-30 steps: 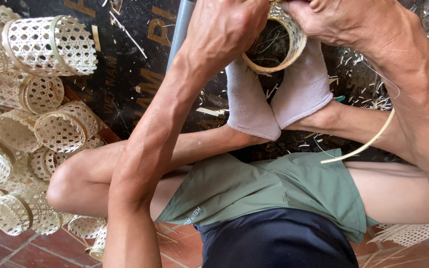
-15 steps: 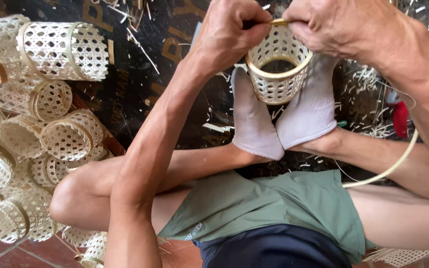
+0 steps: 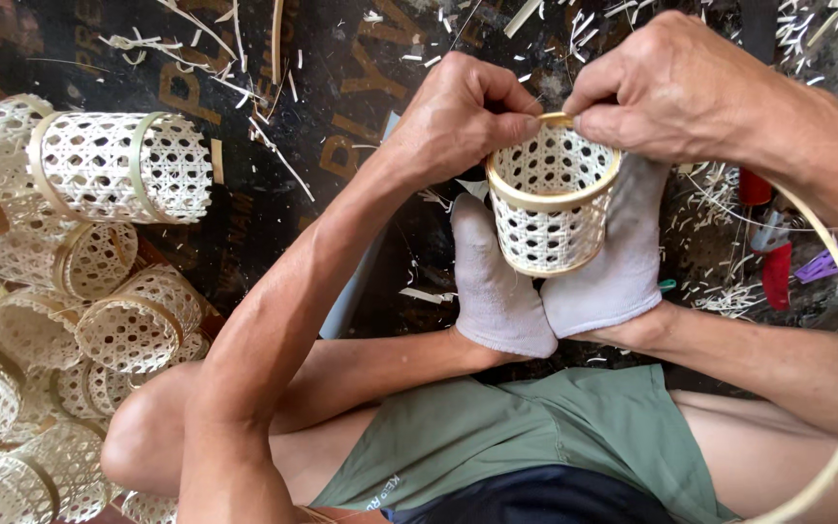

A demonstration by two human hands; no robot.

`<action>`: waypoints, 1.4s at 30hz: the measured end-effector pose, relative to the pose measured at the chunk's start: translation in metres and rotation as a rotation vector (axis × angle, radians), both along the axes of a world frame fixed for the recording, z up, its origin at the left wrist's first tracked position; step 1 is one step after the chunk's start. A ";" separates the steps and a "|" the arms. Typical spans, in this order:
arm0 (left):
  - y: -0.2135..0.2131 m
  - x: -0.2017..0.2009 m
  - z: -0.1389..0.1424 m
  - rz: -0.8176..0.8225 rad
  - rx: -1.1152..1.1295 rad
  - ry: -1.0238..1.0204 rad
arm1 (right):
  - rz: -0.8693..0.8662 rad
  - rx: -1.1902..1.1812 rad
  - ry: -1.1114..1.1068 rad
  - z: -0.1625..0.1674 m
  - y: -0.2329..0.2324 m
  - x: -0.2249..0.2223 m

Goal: The person weaves a small cylindrical basket from thin bamboo strips, using a cylindrical form to shape the body. They bend and insert strips, trim excess with pliers, and secure the rim. The person sits cross-legged on the floor throughout.

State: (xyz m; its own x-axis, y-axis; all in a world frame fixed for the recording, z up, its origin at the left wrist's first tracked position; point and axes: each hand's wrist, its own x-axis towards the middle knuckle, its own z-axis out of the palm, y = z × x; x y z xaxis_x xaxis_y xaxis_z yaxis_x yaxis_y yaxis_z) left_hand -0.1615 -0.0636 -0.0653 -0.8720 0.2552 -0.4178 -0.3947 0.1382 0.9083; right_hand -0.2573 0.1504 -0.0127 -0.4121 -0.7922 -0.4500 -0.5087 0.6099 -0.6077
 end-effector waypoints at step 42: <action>0.010 0.049 0.065 -0.054 -0.160 0.623 | 0.045 -0.135 0.111 0.089 0.003 0.047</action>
State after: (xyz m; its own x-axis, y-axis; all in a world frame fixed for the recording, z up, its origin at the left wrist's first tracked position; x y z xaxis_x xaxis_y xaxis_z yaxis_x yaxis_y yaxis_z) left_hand -0.1130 -0.0533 0.0000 -0.9510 0.2823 0.1259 0.2112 0.2960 0.9316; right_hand -0.2103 0.1532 0.0763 -0.4162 -0.8610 -0.2922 -0.6024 0.5018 -0.6207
